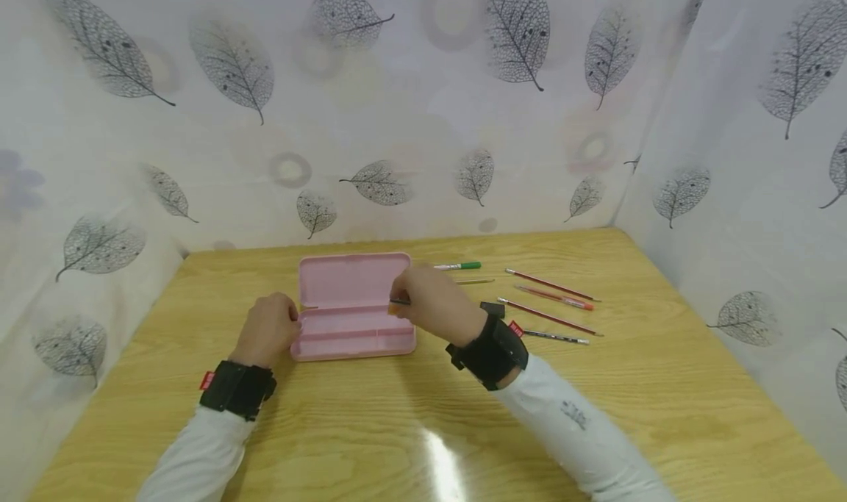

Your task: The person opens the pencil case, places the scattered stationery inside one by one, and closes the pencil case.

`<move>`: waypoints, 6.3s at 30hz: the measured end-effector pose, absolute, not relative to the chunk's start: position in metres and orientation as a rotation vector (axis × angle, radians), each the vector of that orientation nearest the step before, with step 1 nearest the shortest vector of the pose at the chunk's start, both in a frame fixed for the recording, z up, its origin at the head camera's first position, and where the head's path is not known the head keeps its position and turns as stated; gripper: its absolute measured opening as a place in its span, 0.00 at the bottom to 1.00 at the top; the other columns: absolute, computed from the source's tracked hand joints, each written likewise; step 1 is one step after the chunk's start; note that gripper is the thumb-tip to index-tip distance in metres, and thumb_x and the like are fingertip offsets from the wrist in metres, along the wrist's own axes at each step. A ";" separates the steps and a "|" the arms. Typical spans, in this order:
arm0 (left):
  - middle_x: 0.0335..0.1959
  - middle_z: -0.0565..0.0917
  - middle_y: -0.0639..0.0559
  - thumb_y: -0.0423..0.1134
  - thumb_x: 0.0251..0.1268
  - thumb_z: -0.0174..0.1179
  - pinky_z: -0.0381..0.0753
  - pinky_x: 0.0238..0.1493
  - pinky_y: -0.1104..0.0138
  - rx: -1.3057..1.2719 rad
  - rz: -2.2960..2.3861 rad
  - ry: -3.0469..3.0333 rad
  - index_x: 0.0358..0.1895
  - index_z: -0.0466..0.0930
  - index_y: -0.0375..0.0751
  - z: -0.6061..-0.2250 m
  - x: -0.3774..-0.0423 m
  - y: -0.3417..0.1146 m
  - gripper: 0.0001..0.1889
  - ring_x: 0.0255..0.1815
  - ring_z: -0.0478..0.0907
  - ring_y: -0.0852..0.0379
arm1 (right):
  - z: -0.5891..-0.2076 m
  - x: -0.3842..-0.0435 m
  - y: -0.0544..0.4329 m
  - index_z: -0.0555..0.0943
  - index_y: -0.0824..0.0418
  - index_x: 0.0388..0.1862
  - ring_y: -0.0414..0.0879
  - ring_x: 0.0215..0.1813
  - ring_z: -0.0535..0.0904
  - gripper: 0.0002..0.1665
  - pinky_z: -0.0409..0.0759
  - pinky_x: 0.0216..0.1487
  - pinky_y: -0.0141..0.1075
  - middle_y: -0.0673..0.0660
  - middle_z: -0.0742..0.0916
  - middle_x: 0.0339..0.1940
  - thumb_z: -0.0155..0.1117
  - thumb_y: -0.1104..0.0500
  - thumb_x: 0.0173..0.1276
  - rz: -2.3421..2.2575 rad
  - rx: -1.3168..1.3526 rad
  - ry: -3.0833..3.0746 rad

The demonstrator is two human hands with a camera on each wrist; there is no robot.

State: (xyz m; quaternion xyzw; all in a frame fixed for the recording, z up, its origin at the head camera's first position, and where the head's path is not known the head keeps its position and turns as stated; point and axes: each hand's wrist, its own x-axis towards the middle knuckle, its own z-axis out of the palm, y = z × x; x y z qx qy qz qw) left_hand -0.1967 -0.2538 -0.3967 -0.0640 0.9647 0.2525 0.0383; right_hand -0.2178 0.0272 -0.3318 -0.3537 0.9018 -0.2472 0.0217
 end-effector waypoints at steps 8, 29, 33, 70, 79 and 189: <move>0.26 0.77 0.42 0.27 0.64 0.61 0.71 0.28 0.61 -0.179 0.770 2.969 0.34 0.80 0.28 -0.398 -0.197 -0.254 0.03 0.27 0.74 0.48 | -0.356 -0.222 0.017 0.88 0.59 0.31 0.40 0.31 0.78 0.04 0.79 0.37 0.33 0.48 0.85 0.27 0.76 0.62 0.64 -0.688 -1.050 2.778; 0.25 0.77 0.42 0.26 0.62 0.60 0.71 0.27 0.61 -0.168 0.777 2.973 0.33 0.78 0.28 -0.399 -0.197 -0.255 0.02 0.26 0.74 0.48 | -0.377 -0.220 0.007 0.85 0.60 0.26 0.39 0.26 0.74 0.08 0.75 0.31 0.31 0.48 0.82 0.23 0.74 0.65 0.66 -0.637 -1.105 2.729; 0.26 0.77 0.42 0.26 0.62 0.61 0.71 0.27 0.61 -0.170 0.769 2.979 0.33 0.78 0.29 -0.399 -0.197 -0.255 0.02 0.26 0.74 0.48 | -0.378 -0.221 0.006 0.85 0.60 0.26 0.39 0.26 0.75 0.09 0.75 0.31 0.31 0.47 0.81 0.22 0.73 0.64 0.67 -0.623 -1.113 2.726; 0.25 0.75 0.42 0.27 0.65 0.60 0.70 0.28 0.61 -0.170 0.802 2.954 0.34 0.78 0.29 -0.400 -0.197 -0.256 0.03 0.26 0.73 0.48 | -0.374 -0.223 0.018 0.87 0.66 0.44 0.48 0.43 0.85 0.09 0.83 0.45 0.38 0.59 0.89 0.42 0.70 0.70 0.65 -0.660 -1.009 2.714; 0.27 0.76 0.41 0.26 0.65 0.60 0.71 0.29 0.61 -0.195 0.793 2.939 0.36 0.78 0.28 -0.398 -0.196 -0.254 0.03 0.28 0.74 0.47 | -0.367 -0.237 0.042 0.87 0.66 0.43 0.48 0.42 0.84 0.08 0.83 0.45 0.40 0.57 0.88 0.40 0.72 0.68 0.66 -0.691 -0.923 2.776; 0.26 0.76 0.42 0.27 0.66 0.59 0.71 0.27 0.61 -0.156 0.786 2.974 0.34 0.77 0.28 -0.400 -0.195 -0.254 0.04 0.26 0.74 0.49 | -0.409 -0.235 0.192 0.86 0.56 0.22 0.41 0.28 0.76 0.16 0.77 0.32 0.40 0.48 0.84 0.24 0.65 0.77 0.50 -0.578 -0.774 3.009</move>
